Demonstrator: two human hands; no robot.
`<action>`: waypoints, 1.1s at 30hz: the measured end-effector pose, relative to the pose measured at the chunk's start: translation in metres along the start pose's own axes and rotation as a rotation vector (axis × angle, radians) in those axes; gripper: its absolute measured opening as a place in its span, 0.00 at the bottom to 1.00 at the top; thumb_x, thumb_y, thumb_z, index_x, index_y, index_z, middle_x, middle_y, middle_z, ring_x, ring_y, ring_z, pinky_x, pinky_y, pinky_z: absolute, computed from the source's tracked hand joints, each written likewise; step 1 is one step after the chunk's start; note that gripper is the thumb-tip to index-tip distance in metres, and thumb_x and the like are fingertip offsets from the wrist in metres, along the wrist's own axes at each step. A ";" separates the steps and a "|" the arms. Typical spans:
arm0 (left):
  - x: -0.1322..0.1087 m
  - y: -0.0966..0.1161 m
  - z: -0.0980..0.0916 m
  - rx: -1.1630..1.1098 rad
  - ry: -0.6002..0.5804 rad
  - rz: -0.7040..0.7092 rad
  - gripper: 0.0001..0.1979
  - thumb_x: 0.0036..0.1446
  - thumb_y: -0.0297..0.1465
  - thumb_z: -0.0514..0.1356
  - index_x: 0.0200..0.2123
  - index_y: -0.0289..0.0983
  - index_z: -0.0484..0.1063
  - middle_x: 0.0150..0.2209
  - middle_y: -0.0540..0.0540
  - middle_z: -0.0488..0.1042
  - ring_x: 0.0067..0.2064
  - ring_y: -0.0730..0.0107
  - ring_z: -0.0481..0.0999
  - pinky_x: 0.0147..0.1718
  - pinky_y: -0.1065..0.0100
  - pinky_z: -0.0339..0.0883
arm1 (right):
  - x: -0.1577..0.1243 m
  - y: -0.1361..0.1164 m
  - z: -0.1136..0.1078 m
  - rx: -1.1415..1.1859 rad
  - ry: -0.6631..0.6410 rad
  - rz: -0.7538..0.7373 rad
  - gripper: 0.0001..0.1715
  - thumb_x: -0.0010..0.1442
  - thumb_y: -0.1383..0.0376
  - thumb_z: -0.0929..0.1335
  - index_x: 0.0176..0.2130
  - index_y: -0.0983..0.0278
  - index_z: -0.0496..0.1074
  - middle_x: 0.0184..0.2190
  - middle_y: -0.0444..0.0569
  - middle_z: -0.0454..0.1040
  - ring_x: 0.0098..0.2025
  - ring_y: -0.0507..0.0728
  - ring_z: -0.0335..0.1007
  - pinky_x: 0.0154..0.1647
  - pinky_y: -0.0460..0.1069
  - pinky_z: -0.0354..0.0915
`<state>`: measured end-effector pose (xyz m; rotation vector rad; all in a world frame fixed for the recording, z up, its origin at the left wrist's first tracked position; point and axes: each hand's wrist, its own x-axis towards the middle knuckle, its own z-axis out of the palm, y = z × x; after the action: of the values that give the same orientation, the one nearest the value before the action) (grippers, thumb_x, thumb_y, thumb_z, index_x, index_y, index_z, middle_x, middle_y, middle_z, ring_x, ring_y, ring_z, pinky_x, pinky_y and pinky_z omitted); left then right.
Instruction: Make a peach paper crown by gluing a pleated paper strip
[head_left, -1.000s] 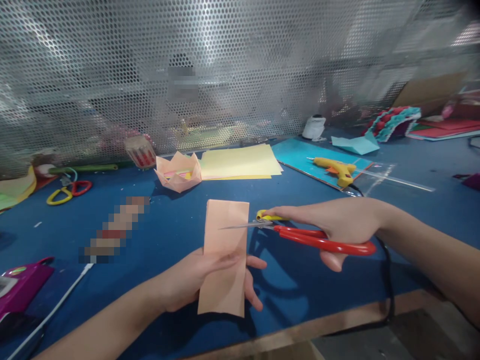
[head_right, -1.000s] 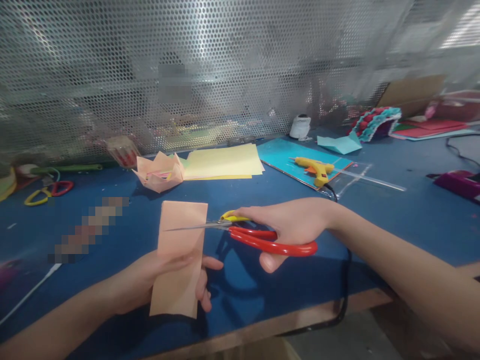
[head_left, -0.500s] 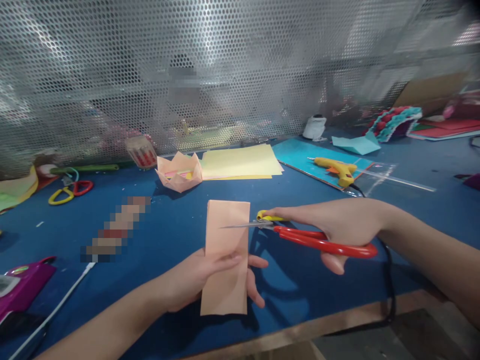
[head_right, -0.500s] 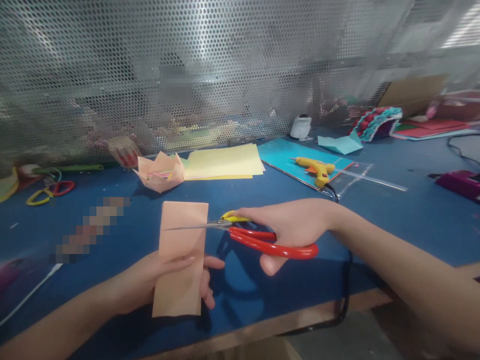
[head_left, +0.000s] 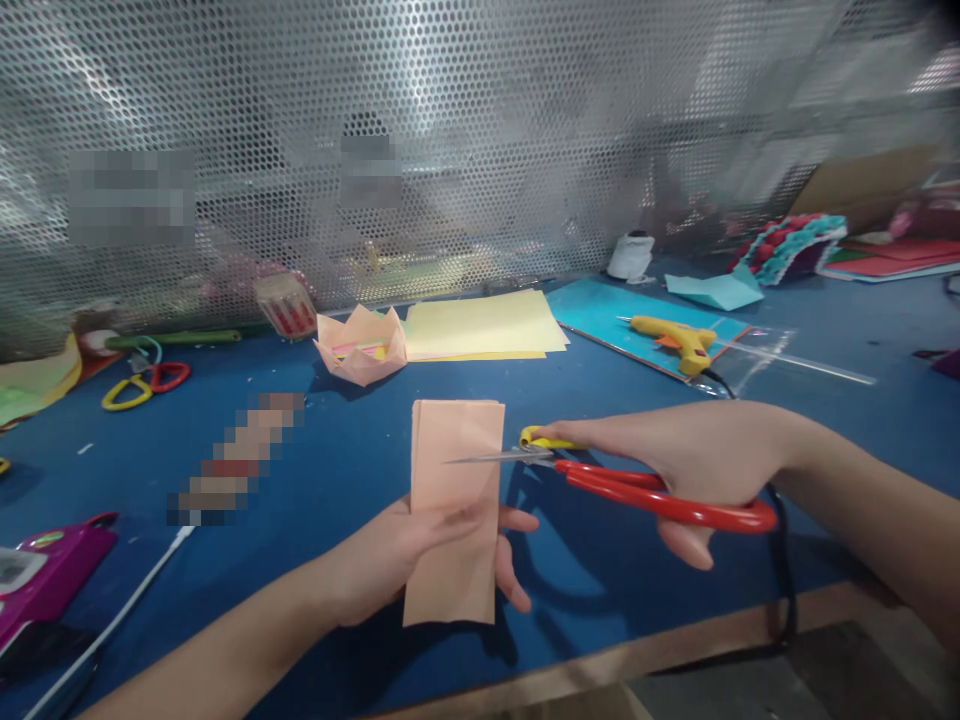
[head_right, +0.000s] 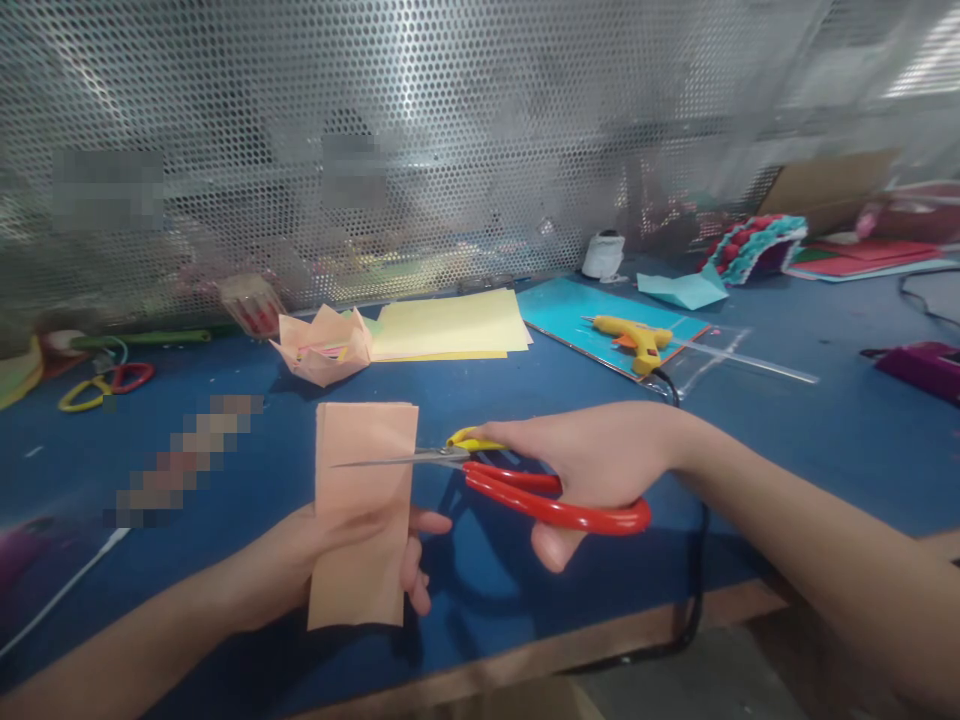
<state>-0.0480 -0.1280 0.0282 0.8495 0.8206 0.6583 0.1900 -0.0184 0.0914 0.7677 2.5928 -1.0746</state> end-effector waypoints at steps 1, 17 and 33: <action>0.000 0.000 0.001 0.019 0.004 0.007 0.22 0.57 0.44 0.57 0.45 0.33 0.74 0.30 0.43 0.78 0.36 0.60 0.77 0.36 0.63 0.66 | 0.000 0.000 0.000 -0.001 -0.002 0.008 0.66 0.34 0.55 0.76 0.65 0.70 0.49 0.56 0.58 0.66 0.52 0.68 0.66 0.47 0.53 0.67; 0.003 0.001 -0.003 0.437 0.149 0.407 0.20 0.60 0.45 0.54 0.39 0.36 0.75 0.38 0.43 0.75 0.44 0.60 0.73 0.49 0.62 0.63 | -0.015 -0.009 0.005 -0.210 0.253 0.063 0.63 0.28 0.53 0.76 0.61 0.61 0.55 0.56 0.54 0.63 0.55 0.71 0.62 0.42 0.51 0.67; 0.001 0.015 0.005 0.687 0.089 0.405 0.19 0.64 0.39 0.48 0.33 0.35 0.73 0.34 0.44 0.74 0.39 0.64 0.73 0.45 0.67 0.63 | -0.018 -0.022 0.000 -0.381 0.292 0.026 0.50 0.34 0.52 0.73 0.57 0.60 0.63 0.55 0.52 0.65 0.54 0.72 0.61 0.40 0.54 0.67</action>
<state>-0.0454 -0.1215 0.0424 1.6476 0.9821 0.7806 0.1929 -0.0381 0.1115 0.9118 2.8893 -0.4603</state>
